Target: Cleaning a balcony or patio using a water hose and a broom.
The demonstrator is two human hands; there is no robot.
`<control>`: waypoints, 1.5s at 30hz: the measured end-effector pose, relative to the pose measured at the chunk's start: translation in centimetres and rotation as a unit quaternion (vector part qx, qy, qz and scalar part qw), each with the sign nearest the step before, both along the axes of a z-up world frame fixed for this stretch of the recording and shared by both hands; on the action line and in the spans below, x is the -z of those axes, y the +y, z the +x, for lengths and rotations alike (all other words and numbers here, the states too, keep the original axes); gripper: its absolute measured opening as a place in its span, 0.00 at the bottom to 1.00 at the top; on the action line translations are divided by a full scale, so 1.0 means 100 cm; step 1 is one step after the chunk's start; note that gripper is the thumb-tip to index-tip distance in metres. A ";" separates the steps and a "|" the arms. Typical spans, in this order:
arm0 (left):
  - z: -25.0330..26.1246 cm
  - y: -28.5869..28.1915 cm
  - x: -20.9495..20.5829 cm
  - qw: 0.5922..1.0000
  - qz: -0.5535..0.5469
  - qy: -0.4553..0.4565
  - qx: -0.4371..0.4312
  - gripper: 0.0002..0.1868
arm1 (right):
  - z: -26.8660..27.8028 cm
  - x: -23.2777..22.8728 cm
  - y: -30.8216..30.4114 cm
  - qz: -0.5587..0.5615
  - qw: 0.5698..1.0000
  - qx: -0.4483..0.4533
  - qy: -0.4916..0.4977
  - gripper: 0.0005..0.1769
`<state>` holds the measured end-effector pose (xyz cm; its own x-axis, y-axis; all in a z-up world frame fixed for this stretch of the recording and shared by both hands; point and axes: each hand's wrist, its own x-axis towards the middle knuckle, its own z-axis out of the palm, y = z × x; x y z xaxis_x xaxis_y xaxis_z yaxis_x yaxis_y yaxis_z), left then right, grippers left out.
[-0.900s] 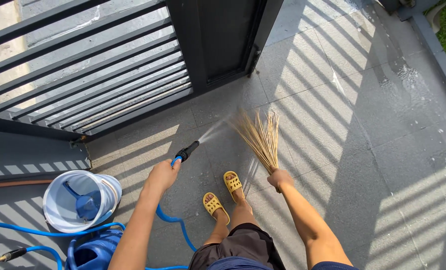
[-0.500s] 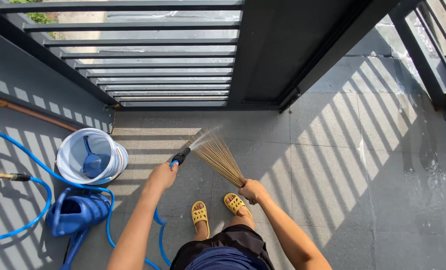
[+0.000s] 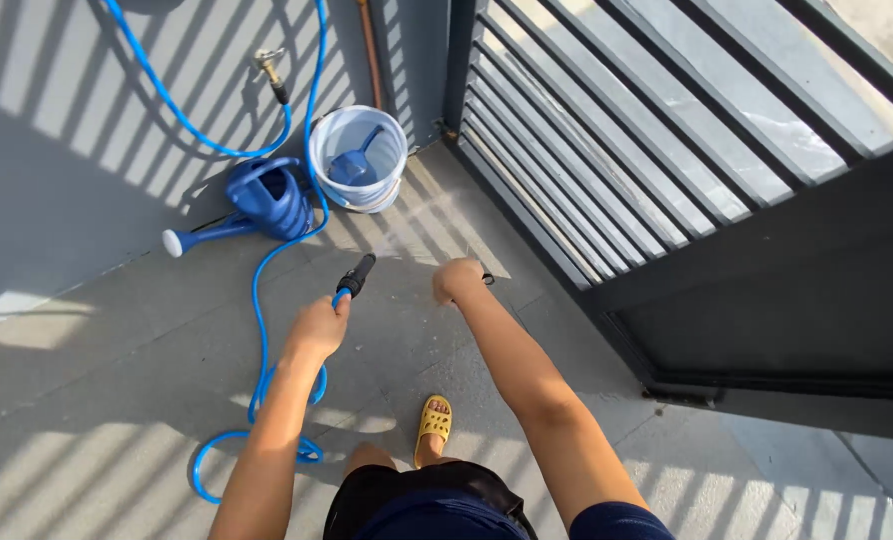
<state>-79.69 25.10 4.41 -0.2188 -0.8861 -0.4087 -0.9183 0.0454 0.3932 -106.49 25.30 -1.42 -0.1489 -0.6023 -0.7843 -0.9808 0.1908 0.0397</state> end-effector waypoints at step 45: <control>0.340 0.607 -0.080 0.514 -0.098 -0.047 -0.851 0.28 | 0.766 -0.287 0.324 -0.139 0.583 -0.796 0.084 0.18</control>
<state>-45.71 85.81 12.43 0.9540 0.2116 -0.2123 0.2907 -0.8254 0.4840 -29.93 57.68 27.32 0.7115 -0.1824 -0.6787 0.0907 -0.9338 0.3460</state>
